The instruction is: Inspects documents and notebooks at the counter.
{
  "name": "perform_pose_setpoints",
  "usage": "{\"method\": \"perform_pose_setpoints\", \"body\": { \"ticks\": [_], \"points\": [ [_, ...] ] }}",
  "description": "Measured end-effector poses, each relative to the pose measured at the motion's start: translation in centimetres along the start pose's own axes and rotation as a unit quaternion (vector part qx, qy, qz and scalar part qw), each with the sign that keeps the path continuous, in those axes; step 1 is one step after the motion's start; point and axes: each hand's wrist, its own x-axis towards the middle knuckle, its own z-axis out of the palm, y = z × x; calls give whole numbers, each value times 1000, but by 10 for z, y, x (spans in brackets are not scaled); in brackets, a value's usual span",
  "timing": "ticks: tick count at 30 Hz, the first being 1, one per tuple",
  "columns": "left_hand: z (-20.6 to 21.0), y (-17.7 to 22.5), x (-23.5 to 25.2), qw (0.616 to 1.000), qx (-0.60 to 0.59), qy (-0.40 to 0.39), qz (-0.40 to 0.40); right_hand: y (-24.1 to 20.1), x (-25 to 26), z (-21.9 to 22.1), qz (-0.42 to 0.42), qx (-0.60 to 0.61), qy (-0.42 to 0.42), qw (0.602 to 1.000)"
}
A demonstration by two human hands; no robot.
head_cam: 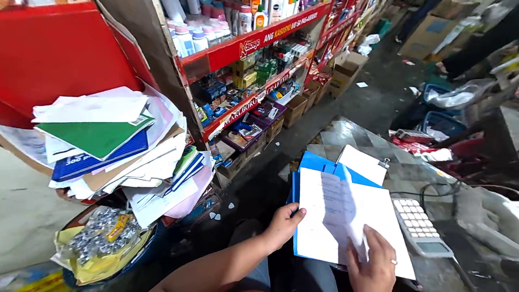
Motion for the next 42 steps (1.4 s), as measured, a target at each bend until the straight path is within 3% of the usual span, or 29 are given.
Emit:
{"method": "perform_pose_setpoints", "body": {
  "ticks": [8,14,18,23,27,35,42],
  "points": [
    [-11,-7,2,997,51,31,-42,38,-14,-31,169,-13,31,985],
    [-3,-3,5,993,77,58,-60,54,-26,-40,186,-103,9,977],
    [-1,-4,6,993,61,68,-69,46,-26,-37,137,-167,10,976],
    [0,-8,8,993,50,80,-68,4,-29,-12,40,28,-72,996],
    [1,-9,9,993,47,88,-63,-27,-34,12,-45,39,-141,988],
    [0,-7,8,990,6,104,-90,-33,-41,24,-58,57,-183,980],
    [0,-8,9,990,2,106,-88,-37,-41,26,-80,95,-139,982]
  ]
}}
